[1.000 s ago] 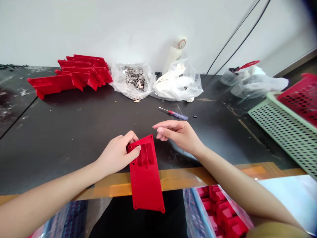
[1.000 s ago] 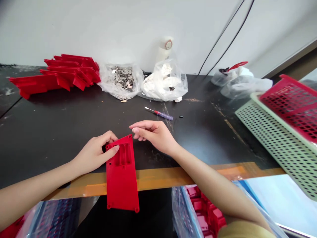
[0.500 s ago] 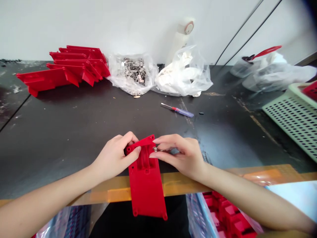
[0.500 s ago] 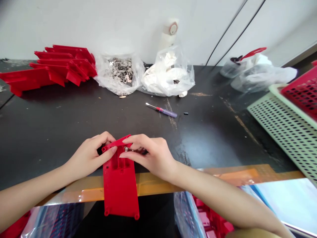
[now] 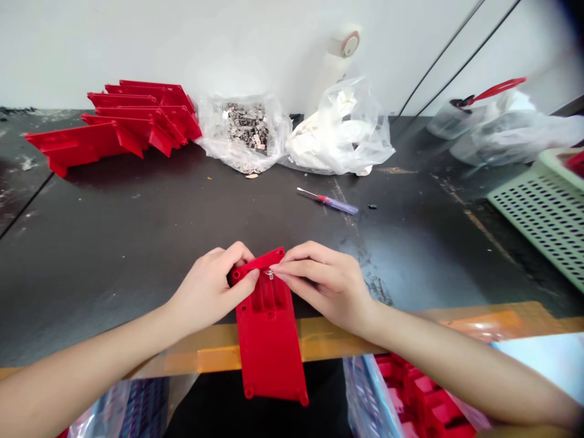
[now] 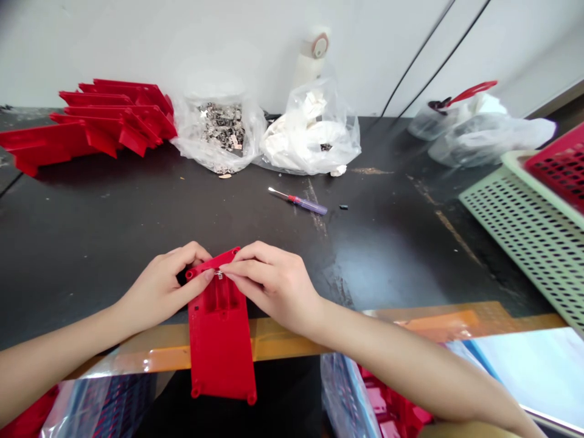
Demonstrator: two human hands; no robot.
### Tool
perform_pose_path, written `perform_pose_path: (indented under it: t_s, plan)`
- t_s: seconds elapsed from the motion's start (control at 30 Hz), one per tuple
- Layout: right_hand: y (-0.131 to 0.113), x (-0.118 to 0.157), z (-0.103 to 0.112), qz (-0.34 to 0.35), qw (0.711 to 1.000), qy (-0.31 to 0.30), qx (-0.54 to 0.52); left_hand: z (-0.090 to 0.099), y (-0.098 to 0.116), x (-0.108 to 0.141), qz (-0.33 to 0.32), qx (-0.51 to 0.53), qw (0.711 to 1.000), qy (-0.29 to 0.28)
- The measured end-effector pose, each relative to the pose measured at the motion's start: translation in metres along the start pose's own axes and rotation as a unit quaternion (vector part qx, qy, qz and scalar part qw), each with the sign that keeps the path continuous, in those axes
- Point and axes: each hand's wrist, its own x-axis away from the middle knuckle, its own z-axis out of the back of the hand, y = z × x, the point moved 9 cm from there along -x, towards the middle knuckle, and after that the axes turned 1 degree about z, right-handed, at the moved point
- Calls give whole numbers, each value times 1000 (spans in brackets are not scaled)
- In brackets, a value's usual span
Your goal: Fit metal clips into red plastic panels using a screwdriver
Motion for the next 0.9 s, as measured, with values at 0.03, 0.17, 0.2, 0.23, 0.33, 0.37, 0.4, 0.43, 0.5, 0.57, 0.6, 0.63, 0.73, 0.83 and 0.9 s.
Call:
perform_pose_path:
  t_s: [0.03,0.17,0.2,0.23,0.33,0.37,0.4,0.43,0.5,0.57,0.6,0.63,0.73,0.83,0.9]
  plan:
    - [0,0,-2,4,1000,-6,2,0,0,0,-1,-1,1000,1]
    - [1,1,-7,12,999,-17,33,1,1,0,-8,-6,1000,5]
    - [1,1,-7,13,999,-17,40,1,1,0,-9,-5,1000,5]
    - [1,1,-8,15,999,-19,45,1,1,0,-9,-4,1000,5]
    - [-2,1,-9,26,998,-25,57,0,0,0,-4,0,1000,3]
    - [-2,1,-10,28,997,-27,66,0,0,-1,-3,1,1000,3]
    - [-3,1,-10,31,996,-30,79,0,0,-1,-3,1,1000,3]
    - [-4,1,-11,32,994,-33,94,0,1,-1,-4,2,1000,5]
    - [-4,1,-11,35,992,-35,117,0,1,-1,-5,3,1000,5]
    - [-4,1,-11,30,992,-32,120,1,1,-1,-4,4,1000,4]
    - [-4,1,-10,27,993,-29,115,1,1,-1,-4,5,1000,4]
    - [-3,0,-10,22,994,-25,107,1,1,0,-4,7,1000,4]
    - [3,0,-7,-7,997,-20,77,1,1,0,-9,8,1000,6]
    - [6,0,-7,-26,997,-18,68,0,0,0,-3,10,1000,7]
    - [4,-1,-8,-18,997,-19,75,0,-2,-1,5,14,1000,8]
